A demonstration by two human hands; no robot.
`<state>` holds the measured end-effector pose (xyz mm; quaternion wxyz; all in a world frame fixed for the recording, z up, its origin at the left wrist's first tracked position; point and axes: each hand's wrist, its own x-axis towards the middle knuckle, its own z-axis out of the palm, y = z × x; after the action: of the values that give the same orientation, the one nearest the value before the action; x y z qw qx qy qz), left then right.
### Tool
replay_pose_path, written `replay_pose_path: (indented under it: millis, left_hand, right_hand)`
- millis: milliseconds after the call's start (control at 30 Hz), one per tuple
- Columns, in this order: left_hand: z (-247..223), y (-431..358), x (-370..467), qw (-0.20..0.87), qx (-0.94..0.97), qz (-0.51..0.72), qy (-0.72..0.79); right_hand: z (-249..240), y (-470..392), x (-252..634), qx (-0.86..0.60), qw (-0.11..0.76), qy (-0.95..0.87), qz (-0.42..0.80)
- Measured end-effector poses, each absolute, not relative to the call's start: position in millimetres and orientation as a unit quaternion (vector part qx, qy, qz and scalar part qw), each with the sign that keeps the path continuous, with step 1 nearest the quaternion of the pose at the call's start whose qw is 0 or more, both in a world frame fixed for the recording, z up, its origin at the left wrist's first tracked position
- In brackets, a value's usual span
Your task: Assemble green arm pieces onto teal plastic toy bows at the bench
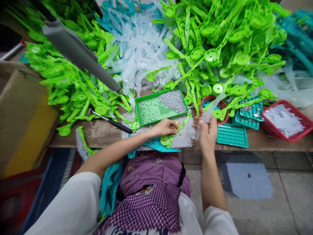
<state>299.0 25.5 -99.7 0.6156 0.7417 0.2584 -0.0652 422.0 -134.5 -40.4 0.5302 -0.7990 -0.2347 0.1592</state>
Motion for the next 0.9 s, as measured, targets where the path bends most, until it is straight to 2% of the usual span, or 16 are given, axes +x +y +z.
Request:
replay_pose_path:
  millis: [133,300,400,500,700,900]
  left_hand:
    - [-100,25,298,0.625,0.736,-0.057,0.255]
    - [-98,25,297,0.614,0.748,-0.049,0.246]
    - [-98,25,297,0.610,0.752,-0.050,0.246]
    - [-98,25,297,0.606,0.755,-0.051,0.244]
    - [-98,26,297,0.598,0.764,-0.051,0.235]
    - [-99,26,296,0.605,0.758,-0.048,0.239]
  right_hand:
    - [-61,-130,395,-0.783,0.569,-0.163,0.191]
    - [-72,-155,396,-0.681,0.652,-0.073,0.325]
    - [-75,-161,389,-0.644,0.688,-0.032,0.333]
    - [-80,-158,384,-0.667,0.678,-0.038,0.308]
    - [-81,-151,392,-0.642,0.629,-0.075,0.432]
    - [-86,-143,393,-0.644,0.608,-0.091,0.455]
